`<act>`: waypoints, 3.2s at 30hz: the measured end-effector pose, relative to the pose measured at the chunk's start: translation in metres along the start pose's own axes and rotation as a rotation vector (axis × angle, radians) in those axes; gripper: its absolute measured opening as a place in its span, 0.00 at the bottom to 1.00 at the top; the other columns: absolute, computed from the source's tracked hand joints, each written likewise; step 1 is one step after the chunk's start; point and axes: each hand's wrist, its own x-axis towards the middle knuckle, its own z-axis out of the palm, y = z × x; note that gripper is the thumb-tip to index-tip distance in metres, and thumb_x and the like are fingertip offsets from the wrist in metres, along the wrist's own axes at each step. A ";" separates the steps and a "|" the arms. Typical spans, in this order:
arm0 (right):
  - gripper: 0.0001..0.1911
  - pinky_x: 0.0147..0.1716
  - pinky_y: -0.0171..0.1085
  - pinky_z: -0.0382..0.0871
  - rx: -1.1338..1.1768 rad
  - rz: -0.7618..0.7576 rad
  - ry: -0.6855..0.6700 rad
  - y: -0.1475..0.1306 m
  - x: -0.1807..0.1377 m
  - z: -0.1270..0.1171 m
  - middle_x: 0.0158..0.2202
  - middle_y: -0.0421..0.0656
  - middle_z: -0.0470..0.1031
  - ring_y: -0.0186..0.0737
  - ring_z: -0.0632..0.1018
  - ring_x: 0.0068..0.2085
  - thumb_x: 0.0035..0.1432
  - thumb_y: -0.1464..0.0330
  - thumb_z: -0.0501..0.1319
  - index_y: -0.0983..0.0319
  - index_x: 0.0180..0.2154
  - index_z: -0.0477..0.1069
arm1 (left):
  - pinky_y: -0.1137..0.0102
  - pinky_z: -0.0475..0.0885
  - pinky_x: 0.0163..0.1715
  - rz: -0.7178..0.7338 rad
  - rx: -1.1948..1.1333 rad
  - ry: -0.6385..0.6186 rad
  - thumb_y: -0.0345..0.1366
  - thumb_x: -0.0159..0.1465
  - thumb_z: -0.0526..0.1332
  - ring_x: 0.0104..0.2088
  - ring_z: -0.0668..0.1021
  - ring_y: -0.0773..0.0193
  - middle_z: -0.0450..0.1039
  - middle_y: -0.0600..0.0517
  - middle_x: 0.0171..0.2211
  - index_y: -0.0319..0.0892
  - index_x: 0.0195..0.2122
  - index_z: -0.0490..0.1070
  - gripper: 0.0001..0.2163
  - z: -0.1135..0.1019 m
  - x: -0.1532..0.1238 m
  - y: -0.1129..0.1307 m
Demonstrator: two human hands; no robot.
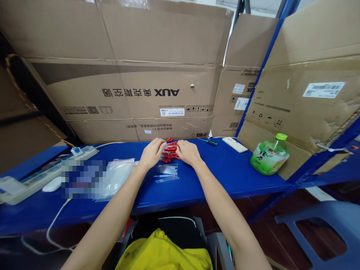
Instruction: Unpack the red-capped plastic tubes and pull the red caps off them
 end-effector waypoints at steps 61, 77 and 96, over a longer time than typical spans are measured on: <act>0.18 0.45 0.37 0.66 0.196 -0.173 0.020 0.017 -0.004 0.009 0.43 0.46 0.78 0.40 0.77 0.44 0.77 0.62 0.45 0.60 0.44 0.71 | 0.68 0.68 0.36 -0.085 0.272 -0.299 0.45 0.76 0.45 0.38 0.83 0.52 0.82 0.44 0.36 0.47 0.52 0.74 0.19 0.006 -0.004 -0.018; 0.19 0.41 0.37 0.63 0.217 -0.092 0.056 0.001 0.000 0.010 0.41 0.45 0.81 0.42 0.73 0.41 0.76 0.60 0.50 0.58 0.39 0.76 | 0.69 0.65 0.33 -0.004 0.105 -0.298 0.43 0.76 0.45 0.35 0.82 0.56 0.80 0.46 0.34 0.46 0.45 0.74 0.18 0.018 -0.001 -0.014; 0.25 0.26 0.33 0.60 1.614 0.429 0.262 -0.037 0.024 0.014 0.23 0.36 0.65 0.33 0.64 0.25 0.55 0.44 0.65 0.58 0.27 0.68 | 0.72 0.62 0.32 -0.017 -0.221 -0.076 0.43 0.77 0.44 0.29 0.74 0.65 0.72 0.51 0.29 0.43 0.36 0.67 0.18 0.010 0.010 0.005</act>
